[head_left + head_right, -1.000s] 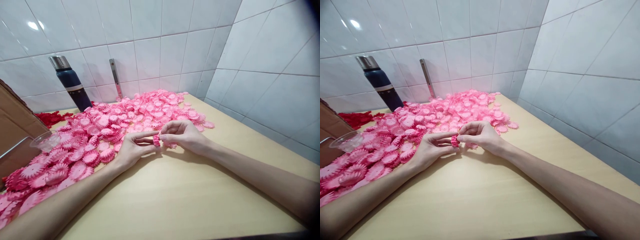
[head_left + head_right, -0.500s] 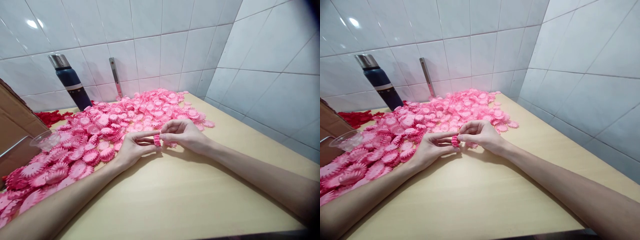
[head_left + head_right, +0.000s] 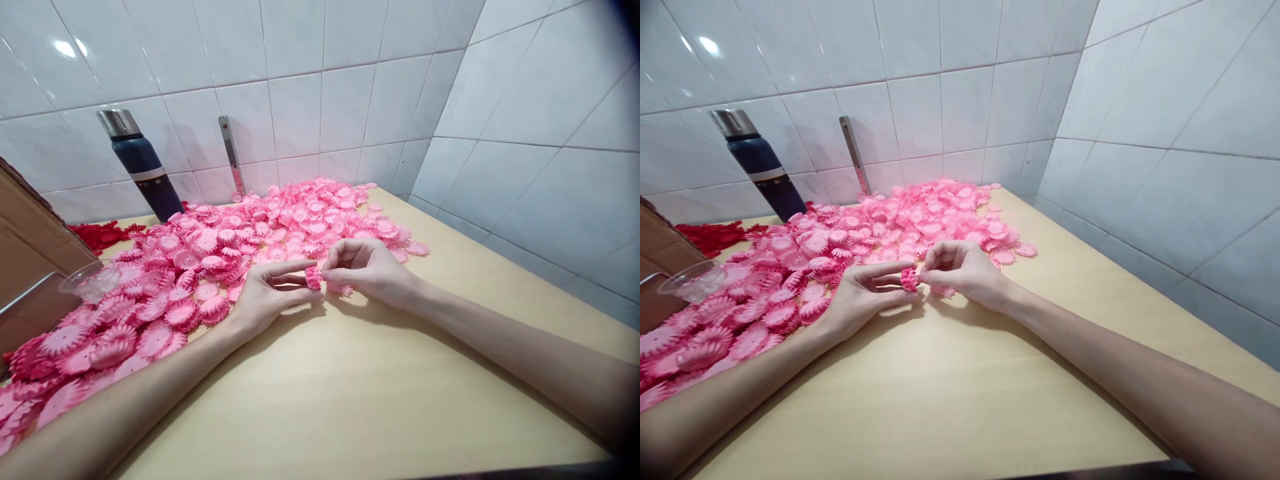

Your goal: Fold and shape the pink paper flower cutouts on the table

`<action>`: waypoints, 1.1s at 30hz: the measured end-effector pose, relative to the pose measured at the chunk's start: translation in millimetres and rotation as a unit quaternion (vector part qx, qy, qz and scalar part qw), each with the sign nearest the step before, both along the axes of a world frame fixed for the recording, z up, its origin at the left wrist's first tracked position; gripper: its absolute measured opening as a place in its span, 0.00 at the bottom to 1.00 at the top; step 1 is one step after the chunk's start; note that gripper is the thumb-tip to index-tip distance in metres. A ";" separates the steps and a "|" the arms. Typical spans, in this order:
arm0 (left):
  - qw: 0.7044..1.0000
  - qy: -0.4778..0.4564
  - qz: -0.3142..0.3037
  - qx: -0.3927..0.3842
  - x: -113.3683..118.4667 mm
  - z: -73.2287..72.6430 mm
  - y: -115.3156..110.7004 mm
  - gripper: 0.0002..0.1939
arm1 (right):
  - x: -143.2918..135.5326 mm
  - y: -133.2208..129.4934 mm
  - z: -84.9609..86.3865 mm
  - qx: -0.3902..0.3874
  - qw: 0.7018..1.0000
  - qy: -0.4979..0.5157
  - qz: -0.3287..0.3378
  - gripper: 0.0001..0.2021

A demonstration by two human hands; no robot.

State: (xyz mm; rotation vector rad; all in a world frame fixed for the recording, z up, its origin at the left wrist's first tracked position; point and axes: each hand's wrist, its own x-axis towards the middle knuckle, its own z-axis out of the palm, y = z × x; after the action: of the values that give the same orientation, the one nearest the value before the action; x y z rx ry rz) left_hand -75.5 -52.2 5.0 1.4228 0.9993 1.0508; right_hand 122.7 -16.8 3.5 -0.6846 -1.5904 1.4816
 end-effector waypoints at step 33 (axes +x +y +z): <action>0.999 -0.029 -0.013 0.016 3.4 3.6 -5.1 0.23 | 0.0 0.2 -0.4 0.008 1.000 0.000 0.011 0.11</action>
State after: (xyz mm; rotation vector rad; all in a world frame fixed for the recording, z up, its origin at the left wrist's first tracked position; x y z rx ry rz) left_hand -72.1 -57.3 8.6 1.4200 0.9237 1.0885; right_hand 122.7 -16.6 3.1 -0.6593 -1.6129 1.4832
